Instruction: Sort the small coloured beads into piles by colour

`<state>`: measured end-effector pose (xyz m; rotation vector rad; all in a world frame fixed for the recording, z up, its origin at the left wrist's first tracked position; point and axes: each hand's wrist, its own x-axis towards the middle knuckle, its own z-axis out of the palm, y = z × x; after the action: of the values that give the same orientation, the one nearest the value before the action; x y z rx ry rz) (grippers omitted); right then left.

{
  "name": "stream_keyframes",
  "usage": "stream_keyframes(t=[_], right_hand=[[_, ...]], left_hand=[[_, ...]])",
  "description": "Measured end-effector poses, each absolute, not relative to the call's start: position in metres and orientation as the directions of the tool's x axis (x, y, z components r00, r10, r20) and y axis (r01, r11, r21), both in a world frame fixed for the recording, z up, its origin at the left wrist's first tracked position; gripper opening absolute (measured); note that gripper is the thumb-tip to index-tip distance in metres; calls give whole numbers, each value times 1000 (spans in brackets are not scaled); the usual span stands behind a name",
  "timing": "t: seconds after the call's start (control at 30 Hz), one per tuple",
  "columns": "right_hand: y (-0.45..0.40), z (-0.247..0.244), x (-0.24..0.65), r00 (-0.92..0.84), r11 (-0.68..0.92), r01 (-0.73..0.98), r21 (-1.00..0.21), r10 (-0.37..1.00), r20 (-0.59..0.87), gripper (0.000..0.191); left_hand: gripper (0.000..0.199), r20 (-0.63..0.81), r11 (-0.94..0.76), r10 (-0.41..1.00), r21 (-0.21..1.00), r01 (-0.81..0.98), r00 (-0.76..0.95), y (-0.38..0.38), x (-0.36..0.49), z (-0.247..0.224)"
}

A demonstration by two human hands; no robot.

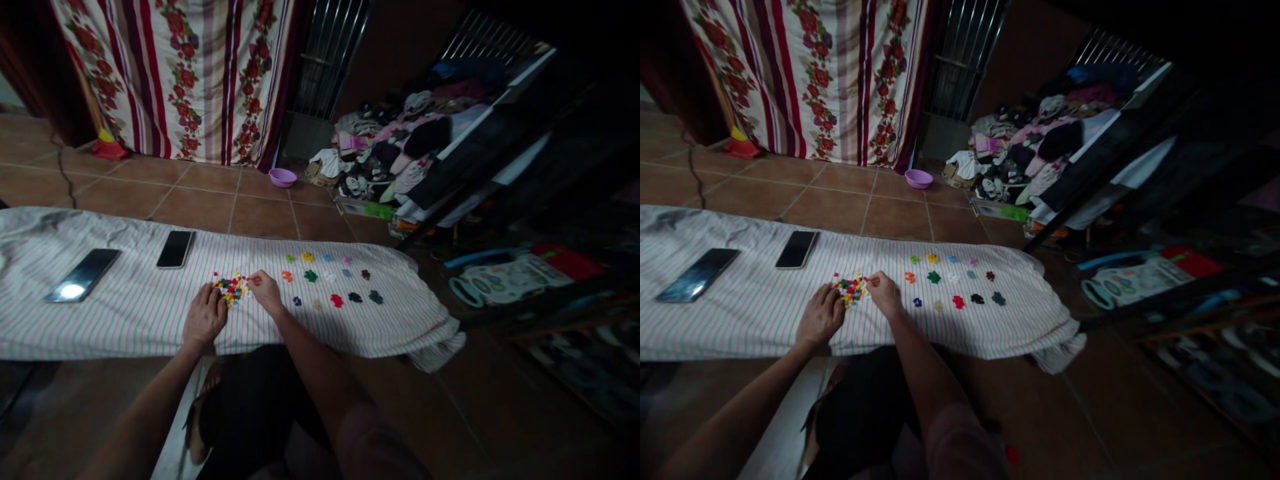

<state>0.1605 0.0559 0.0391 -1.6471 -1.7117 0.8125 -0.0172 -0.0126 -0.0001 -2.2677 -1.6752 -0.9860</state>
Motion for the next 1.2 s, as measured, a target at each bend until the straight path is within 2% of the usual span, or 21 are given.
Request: stream_keyframes(t=[0.2, 0.37, 0.47, 0.57, 0.73, 0.9, 1.07, 1.2], right_hand=[[45, 30, 195, 22, 24, 554, -832, 999, 43, 11], [21, 24, 251, 102, 77, 481, -873, 984, 143, 21], [2, 21, 296, 214, 84, 487, -869, 954, 212, 25], [-13, 18, 337, 350, 9, 570, -821, 902, 253, 29], [-21, 12, 379, 450, -99, 677, -729, 840, 304, 35], [-24, 6, 386, 473, -175, 710, -683, 837, 277, 35], [-25, 4, 385, 406, -137, 744, -654, 870, 280, 28], [-26, 3, 386, 399, -123, 729, -674, 876, 271, 28]], left_hand=[[20, 595, -376, 790, 277, 884, 149, -14, -18, 2], [16, 600, -428, 772, 247, 870, 210, -14, -20, 2], [15, 583, -439, 776, 226, 869, 241, -13, -21, 3], [16, 578, -412, 787, 227, 883, 219, -13, -22, 4], [18, 566, -415, 776, 126, 901, 279, -14, -22, 3], [22, 581, -380, 783, 161, 911, 224, -14, -20, 2], [20, 587, -389, 764, 86, 917, 269, -14, -21, 1], [18, 595, -409, 751, 77, 909, 288, -14, -23, 2]])
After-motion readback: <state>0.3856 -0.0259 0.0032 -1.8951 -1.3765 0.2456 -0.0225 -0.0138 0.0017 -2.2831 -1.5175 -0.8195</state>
